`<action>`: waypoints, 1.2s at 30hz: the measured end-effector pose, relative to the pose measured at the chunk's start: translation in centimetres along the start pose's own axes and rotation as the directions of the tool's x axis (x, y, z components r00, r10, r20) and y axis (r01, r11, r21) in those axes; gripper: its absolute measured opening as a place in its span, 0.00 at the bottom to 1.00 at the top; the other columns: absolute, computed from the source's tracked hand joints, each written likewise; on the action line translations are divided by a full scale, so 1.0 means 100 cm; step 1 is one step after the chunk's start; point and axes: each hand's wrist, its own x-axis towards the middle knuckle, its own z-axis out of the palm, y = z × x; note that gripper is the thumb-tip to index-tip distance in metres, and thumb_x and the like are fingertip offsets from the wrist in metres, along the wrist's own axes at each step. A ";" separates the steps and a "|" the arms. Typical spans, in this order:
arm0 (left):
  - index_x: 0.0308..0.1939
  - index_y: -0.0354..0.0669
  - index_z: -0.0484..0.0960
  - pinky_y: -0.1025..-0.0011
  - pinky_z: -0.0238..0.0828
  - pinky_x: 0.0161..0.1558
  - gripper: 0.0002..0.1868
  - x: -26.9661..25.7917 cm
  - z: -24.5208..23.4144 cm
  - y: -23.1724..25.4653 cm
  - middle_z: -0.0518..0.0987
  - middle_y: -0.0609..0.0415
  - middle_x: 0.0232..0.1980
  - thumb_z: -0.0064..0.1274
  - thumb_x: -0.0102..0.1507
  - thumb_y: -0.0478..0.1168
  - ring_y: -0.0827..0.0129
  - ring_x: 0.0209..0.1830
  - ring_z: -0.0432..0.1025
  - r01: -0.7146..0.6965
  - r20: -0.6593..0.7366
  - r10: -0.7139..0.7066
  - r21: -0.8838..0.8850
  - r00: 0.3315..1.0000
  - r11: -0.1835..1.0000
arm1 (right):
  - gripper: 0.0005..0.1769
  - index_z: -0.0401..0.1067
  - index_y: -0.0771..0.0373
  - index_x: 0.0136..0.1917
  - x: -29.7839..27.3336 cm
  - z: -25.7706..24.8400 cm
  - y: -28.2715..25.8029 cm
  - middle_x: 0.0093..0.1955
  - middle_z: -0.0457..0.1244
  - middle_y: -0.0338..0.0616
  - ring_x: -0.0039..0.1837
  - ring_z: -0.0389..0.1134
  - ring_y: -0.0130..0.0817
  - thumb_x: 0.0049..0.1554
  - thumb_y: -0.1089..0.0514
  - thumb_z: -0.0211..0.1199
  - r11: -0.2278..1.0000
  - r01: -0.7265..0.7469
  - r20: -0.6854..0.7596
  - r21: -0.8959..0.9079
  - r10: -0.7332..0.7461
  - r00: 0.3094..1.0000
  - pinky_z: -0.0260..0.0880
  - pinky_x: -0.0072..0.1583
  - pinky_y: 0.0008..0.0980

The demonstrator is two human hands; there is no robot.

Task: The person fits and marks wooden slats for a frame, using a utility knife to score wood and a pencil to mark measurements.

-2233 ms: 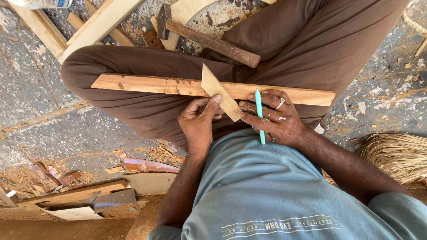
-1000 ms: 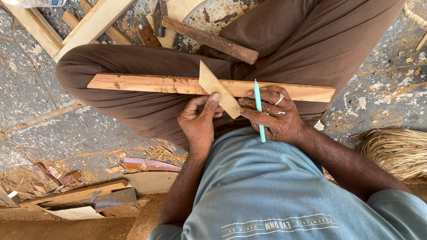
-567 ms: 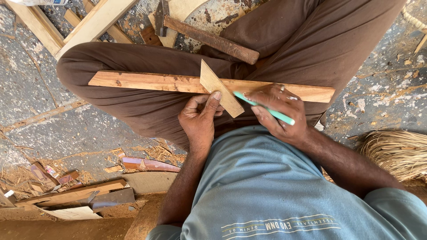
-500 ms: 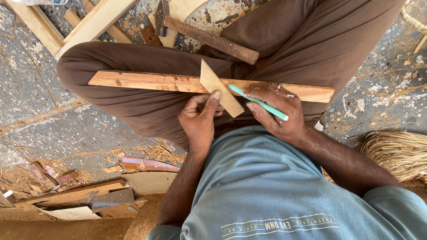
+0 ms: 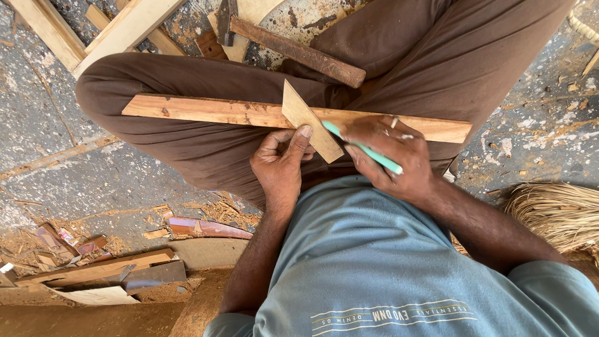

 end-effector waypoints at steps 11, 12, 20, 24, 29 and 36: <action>0.39 0.33 0.83 0.78 0.83 0.31 0.10 -0.001 0.001 0.001 0.84 0.51 0.33 0.63 0.66 0.39 0.76 0.31 0.80 -0.010 -0.012 0.010 0.028 1.000 1.000 | 0.14 0.75 0.68 0.59 0.009 0.003 -0.002 0.53 0.72 0.56 0.56 0.76 0.45 0.59 0.65 0.70 0.999 0.045 -0.011 0.015 -0.044 0.999 0.79 0.57 0.41; 0.39 0.33 0.83 0.78 0.82 0.31 0.10 -0.001 0.001 0.001 0.84 0.51 0.34 0.63 0.65 0.39 0.76 0.31 0.80 -0.011 -0.012 0.012 0.025 1.000 1.000 | 0.15 0.76 0.69 0.59 0.008 0.001 -0.004 0.53 0.72 0.57 0.55 0.76 0.45 0.58 0.65 0.70 0.999 0.032 0.012 -0.014 -0.032 0.999 0.78 0.55 0.42; 0.39 0.33 0.83 0.78 0.81 0.32 0.09 -0.001 0.002 -0.001 0.84 0.51 0.33 0.63 0.66 0.38 0.76 0.31 0.79 -0.006 -0.008 0.006 0.003 1.000 1.000 | 0.13 0.78 0.61 0.57 -0.039 -0.007 0.020 0.50 0.73 0.47 0.46 0.75 0.30 0.59 0.60 0.64 0.994 -0.014 0.079 -0.110 0.023 0.997 0.78 0.47 0.34; 0.39 0.33 0.84 0.77 0.81 0.31 0.09 -0.001 0.001 -0.001 0.84 0.51 0.33 0.63 0.65 0.38 0.76 0.30 0.79 -0.030 -0.007 0.030 0.025 1.000 0.999 | 0.25 0.76 0.61 0.65 -0.034 0.007 0.016 0.54 0.70 0.47 0.45 0.70 0.34 0.57 0.49 0.70 0.933 0.102 0.108 -0.344 -0.069 0.992 0.72 0.47 0.39; 0.45 0.32 0.83 0.74 0.83 0.36 0.11 0.001 0.000 0.001 0.86 0.49 0.39 0.61 0.68 0.40 0.70 0.36 0.82 -0.056 0.047 0.059 -0.078 0.997 0.995 | 0.30 0.68 0.62 0.70 -0.001 0.032 -0.004 0.66 0.63 0.54 0.54 0.65 0.46 0.57 0.53 0.71 0.835 0.207 0.147 -0.509 -0.153 0.977 0.68 0.54 0.45; 0.60 0.39 0.74 0.73 0.84 0.37 0.20 0.014 -0.005 0.013 0.84 0.50 0.47 0.53 0.69 0.46 0.63 0.39 0.84 0.084 0.053 -0.069 -0.352 0.996 0.932 | 0.27 0.66 0.60 0.72 -0.001 -0.011 0.002 0.69 0.64 0.47 0.65 0.65 0.38 0.60 0.65 0.62 0.955 -0.191 -0.007 0.228 0.198 0.980 0.70 0.61 0.34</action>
